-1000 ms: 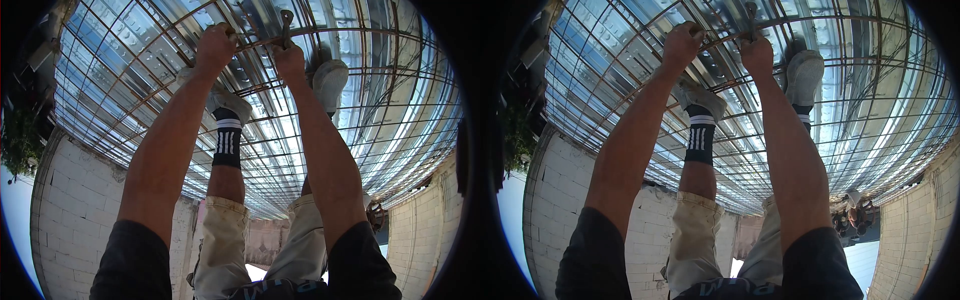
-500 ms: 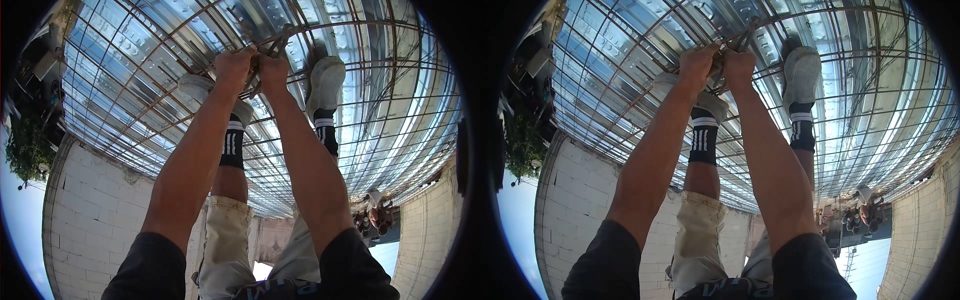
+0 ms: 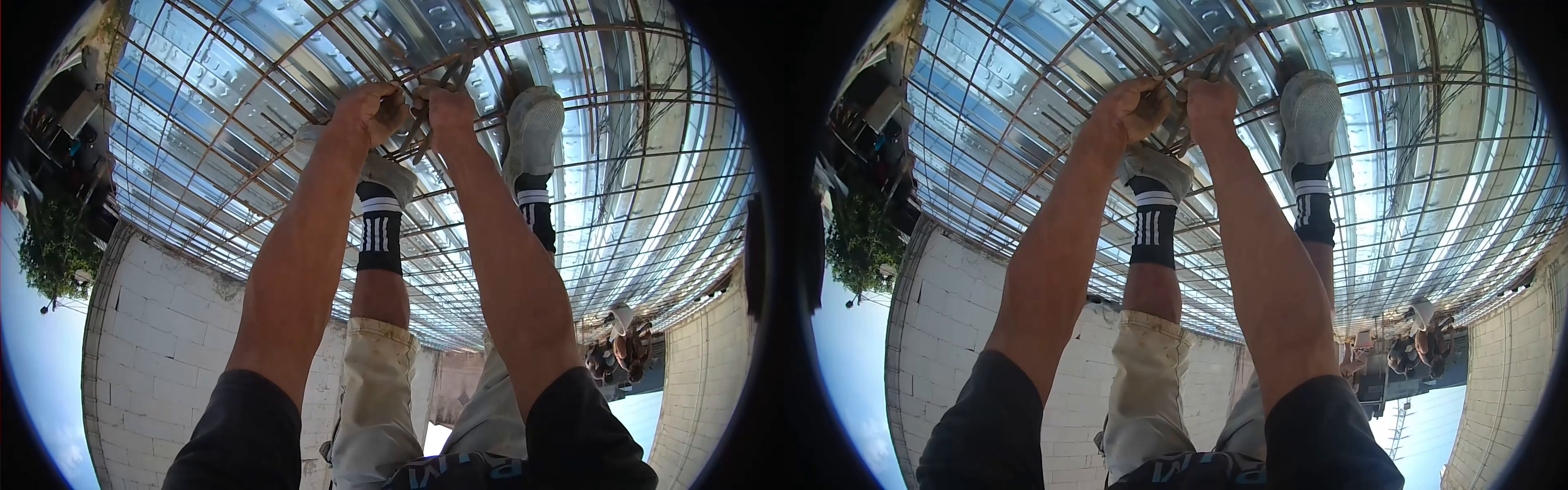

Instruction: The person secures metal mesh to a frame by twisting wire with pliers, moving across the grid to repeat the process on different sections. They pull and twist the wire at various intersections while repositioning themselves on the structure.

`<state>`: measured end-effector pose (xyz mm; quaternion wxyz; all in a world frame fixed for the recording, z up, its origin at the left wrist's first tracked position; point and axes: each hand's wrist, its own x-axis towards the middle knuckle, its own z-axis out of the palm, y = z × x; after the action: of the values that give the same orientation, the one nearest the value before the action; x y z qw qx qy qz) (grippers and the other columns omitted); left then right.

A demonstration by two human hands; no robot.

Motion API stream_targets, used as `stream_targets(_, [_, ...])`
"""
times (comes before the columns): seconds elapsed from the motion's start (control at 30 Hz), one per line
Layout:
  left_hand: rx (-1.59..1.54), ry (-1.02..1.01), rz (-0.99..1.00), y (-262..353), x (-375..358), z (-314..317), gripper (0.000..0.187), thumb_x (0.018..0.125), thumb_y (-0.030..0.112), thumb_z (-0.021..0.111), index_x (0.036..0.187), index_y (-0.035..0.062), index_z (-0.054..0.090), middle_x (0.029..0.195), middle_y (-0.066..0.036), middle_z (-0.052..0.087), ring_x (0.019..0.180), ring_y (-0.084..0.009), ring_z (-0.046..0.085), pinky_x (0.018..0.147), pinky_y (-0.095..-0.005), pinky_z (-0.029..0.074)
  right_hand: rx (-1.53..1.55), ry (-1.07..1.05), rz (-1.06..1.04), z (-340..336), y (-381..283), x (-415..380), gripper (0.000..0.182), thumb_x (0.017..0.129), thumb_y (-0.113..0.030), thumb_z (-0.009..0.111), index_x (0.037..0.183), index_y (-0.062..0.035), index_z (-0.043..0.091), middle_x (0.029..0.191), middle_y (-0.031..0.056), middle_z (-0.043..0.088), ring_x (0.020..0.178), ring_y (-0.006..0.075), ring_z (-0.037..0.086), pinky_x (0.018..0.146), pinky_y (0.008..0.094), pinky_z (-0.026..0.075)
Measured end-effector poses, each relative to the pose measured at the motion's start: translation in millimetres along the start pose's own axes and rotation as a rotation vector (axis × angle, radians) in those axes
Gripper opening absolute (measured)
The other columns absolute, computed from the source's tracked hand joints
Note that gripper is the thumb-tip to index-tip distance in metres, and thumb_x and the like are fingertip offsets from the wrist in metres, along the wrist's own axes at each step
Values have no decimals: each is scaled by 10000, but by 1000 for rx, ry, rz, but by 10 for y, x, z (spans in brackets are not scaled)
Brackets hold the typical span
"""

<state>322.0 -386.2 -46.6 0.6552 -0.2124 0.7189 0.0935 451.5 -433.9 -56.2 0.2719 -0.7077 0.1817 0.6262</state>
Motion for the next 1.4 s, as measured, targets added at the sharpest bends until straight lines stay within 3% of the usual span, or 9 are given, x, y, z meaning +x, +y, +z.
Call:
stream_targets(0.23, [-4,24,14,-211,81,104,114,898,198,706,912,96,657,852,-57,640,744,-206,621,635,-331,546,127,-115,-79,-16,259,-37,217,875,-111,678,1056,9,673,899,75,658,755,191,607,683,321,490])
stream_targets(0.63, [364,160,8,-138,-25,313,239,953,348,630,888,120,656,804,-8,646,681,-153,596,655,-284,497,-110,-223,7,-156,-96,-55,212,893,-233,687,932,-25,694,799,45,652,653,164,590,608,325,464])
stream_targets(0.83, [348,172,126,-205,4,307,165,896,248,702,865,94,653,783,-25,606,692,-170,571,650,-333,501,-722,-105,-383,-198,-71,136,209,875,-234,677,937,-39,718,691,147,660,632,254,654,594,371,496])
stream_targets(0.97, [325,126,160,-206,39,238,129,860,195,730,843,92,656,778,-32,582,679,-174,555,642,-333,508,-586,-111,-679,-243,109,291,285,859,-274,692,855,11,689,697,73,647,662,159,599,643,306,472])
stream_targets(1.1, [711,256,325,-168,-70,357,155,887,213,708,820,77,677,748,-16,623,664,-148,583,587,-288,479,-424,-150,-497,-251,332,381,253,857,-264,686,897,-15,691,727,70,642,697,169,604,674,321,471])
stream_targets(1.17, [985,301,417,-122,38,364,165,888,208,697,815,61,683,737,-19,616,665,-148,582,593,-295,469,-624,-94,-641,-238,489,381,237,863,-255,680,949,-34,681,774,65,638,724,168,601,676,327,463])
stream_targets(1.23, [1467,321,659,-109,30,344,191,897,218,680,821,44,686,732,-29,619,662,-160,584,593,-322,460,-1060,35,-1048,-201,631,326,235,870,-248,676,1005,-57,666,826,57,630,749,161,595,671,332,453])
stream_targets(1.33, [1105,183,594,-161,-196,297,213,913,243,656,863,39,692,782,-40,644,721,-183,598,657,-349,468,174,-50,81,-21,303,6,244,880,-233,673,1069,-82,640,886,55,624,791,159,595,676,343,453])
stream_targets(1.4, [640,63,440,-199,-249,308,207,922,256,647,911,54,692,837,-44,661,783,-195,606,732,-356,469,149,-51,84,-37,267,-3,222,879,-222,677,1047,-79,648,882,53,631,777,163,598,668,354,462])
